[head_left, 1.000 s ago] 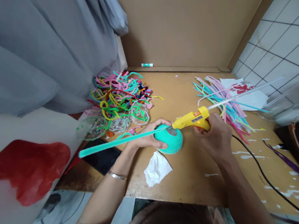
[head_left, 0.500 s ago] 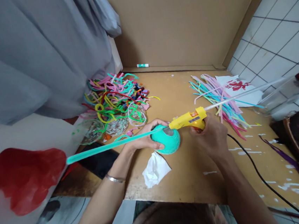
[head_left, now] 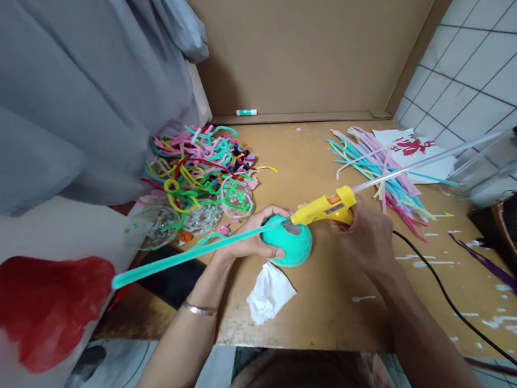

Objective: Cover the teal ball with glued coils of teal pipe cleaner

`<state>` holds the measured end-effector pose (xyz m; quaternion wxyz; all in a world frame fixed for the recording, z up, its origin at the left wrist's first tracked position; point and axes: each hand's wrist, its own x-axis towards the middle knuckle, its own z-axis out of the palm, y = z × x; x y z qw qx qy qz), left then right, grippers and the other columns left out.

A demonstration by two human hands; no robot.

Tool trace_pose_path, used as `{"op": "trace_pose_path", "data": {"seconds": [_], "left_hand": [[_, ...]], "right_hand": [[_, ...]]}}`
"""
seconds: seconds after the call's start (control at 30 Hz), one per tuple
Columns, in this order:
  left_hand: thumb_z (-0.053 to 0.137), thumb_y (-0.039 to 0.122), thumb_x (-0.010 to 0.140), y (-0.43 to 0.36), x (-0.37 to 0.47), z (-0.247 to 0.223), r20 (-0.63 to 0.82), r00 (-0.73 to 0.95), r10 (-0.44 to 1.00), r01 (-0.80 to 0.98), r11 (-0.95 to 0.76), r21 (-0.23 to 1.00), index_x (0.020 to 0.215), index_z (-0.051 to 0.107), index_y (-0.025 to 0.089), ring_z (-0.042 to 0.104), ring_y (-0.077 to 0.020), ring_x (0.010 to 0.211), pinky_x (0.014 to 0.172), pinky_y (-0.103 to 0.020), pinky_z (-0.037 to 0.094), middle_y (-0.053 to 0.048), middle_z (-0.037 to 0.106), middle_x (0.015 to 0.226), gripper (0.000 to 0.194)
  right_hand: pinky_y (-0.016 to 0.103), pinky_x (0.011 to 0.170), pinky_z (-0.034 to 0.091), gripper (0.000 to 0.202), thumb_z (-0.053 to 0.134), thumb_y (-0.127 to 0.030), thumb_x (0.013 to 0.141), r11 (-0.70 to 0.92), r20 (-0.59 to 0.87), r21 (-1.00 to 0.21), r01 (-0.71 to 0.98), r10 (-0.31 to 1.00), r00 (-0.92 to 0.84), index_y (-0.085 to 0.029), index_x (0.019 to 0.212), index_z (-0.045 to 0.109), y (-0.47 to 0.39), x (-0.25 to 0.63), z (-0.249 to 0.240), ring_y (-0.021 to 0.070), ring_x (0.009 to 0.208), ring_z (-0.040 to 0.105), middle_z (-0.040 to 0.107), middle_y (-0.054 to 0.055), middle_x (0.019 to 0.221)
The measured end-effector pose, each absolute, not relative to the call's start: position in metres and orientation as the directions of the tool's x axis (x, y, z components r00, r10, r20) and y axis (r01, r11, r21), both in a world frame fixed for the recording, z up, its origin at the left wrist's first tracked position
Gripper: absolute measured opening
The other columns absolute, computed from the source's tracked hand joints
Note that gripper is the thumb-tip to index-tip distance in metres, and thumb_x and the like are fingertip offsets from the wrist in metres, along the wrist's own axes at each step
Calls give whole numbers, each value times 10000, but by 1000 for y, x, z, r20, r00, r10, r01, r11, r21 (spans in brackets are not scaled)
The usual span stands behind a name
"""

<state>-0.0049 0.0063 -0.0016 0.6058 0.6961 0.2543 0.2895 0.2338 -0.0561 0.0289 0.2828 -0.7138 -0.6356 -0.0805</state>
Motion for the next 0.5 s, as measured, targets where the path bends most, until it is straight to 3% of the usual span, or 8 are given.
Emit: {"op": "trace_pose_path", "data": {"seconds": [0.5], "left_hand": [[890, 359, 541, 6, -5, -1, 86, 709, 700, 26, -148, 989, 1141, 561, 202, 573, -314, 1195, 973, -412, 464, -99, 632, 1258, 702]], "right_hand": [[283, 548, 289, 293, 522, -328, 685, 3, 532, -310, 951, 829, 171, -189, 927, 610, -56, 235, 25, 211, 559, 553, 646, 45, 647]]}}
